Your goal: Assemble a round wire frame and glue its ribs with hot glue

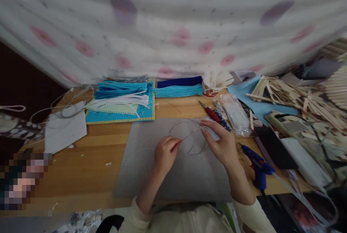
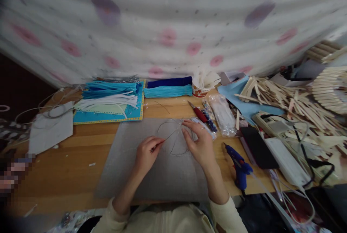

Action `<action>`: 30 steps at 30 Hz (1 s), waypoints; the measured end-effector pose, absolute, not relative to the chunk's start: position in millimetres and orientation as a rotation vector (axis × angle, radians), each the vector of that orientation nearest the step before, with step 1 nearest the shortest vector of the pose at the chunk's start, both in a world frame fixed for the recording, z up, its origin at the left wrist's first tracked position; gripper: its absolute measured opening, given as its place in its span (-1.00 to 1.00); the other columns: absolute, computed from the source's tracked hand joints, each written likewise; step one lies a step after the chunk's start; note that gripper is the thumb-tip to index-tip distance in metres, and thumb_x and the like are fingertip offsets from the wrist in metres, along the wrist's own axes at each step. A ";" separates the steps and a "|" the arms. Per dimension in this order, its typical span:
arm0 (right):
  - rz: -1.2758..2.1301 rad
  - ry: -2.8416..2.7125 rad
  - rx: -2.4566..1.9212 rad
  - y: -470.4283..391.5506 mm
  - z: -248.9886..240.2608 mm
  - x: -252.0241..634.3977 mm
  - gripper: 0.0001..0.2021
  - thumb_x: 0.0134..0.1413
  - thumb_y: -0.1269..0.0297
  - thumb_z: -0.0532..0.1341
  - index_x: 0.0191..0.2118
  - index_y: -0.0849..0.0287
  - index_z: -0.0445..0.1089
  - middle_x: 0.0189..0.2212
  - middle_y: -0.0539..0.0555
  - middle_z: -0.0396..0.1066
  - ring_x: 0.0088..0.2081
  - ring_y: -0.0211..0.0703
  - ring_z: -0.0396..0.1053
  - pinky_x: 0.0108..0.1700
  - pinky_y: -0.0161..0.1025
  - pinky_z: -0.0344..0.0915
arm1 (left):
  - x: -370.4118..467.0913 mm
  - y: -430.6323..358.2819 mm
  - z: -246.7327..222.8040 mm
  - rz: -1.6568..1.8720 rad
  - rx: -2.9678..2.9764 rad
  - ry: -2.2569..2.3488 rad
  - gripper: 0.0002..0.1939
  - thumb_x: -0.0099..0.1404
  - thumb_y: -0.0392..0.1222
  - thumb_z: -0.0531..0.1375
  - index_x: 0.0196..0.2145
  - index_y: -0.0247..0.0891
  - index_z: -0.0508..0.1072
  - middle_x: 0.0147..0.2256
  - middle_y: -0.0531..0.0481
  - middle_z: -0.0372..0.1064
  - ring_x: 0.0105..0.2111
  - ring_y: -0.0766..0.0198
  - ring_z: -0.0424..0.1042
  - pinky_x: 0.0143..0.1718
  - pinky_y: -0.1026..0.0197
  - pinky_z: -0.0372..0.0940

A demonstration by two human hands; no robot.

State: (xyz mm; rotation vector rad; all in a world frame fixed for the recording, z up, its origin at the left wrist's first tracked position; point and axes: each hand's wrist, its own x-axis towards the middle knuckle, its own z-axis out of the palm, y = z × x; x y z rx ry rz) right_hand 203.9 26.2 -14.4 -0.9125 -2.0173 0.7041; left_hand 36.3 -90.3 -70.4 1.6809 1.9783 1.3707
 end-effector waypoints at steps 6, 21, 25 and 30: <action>0.660 -2.035 -0.872 30.7 -22.5 202.7 -0.79 0.20 0.25 0.19 -0.10 0.02 0.52 -0.06 0.10 0.55 0.02 -0.02 0.48 0.12 0.07 0.35 | 38.2 -74.4 -48.6 1.390 1.675 1.899 -0.84 0.35 -0.31 0.19 -0.20 -0.23 0.58 -0.29 -0.08 0.56 -0.31 0.27 0.51 -0.32 0.27 0.39; 0.770 -1.894 -0.911 28.4 -26.8 200.0 -0.80 0.17 0.26 0.20 -0.12 0.04 0.52 -0.07 0.11 0.56 0.01 -0.03 0.48 0.09 0.02 0.38 | 40.2 -69.1 -44.2 1.418 1.791 1.884 -0.81 0.35 -0.30 0.16 -0.20 -0.21 0.59 -0.33 -0.05 0.56 -0.35 0.28 0.50 -0.34 0.27 0.40; 0.772 -1.897 -0.913 27.7 -26.9 200.4 -0.82 0.17 0.25 0.21 -0.13 0.03 0.51 -0.05 0.10 0.55 0.00 -0.03 0.48 0.07 0.02 0.38 | 40.2 -69.8 -42.7 1.443 1.810 1.880 -0.82 0.35 -0.31 0.16 -0.22 -0.21 0.58 -0.35 -0.04 0.56 -0.37 0.29 0.50 -0.35 0.28 0.39; 0.766 -1.883 -0.910 27.1 -29.0 201.0 -0.83 0.17 0.25 0.23 -0.13 0.04 0.51 -0.05 0.11 0.55 0.00 -0.02 0.48 0.06 0.03 0.38 | 39.1 -71.4 -44.1 1.462 1.806 1.873 -0.82 0.33 -0.34 0.17 -0.22 -0.23 0.58 -0.34 -0.05 0.56 -0.37 0.29 0.49 -0.35 0.29 0.38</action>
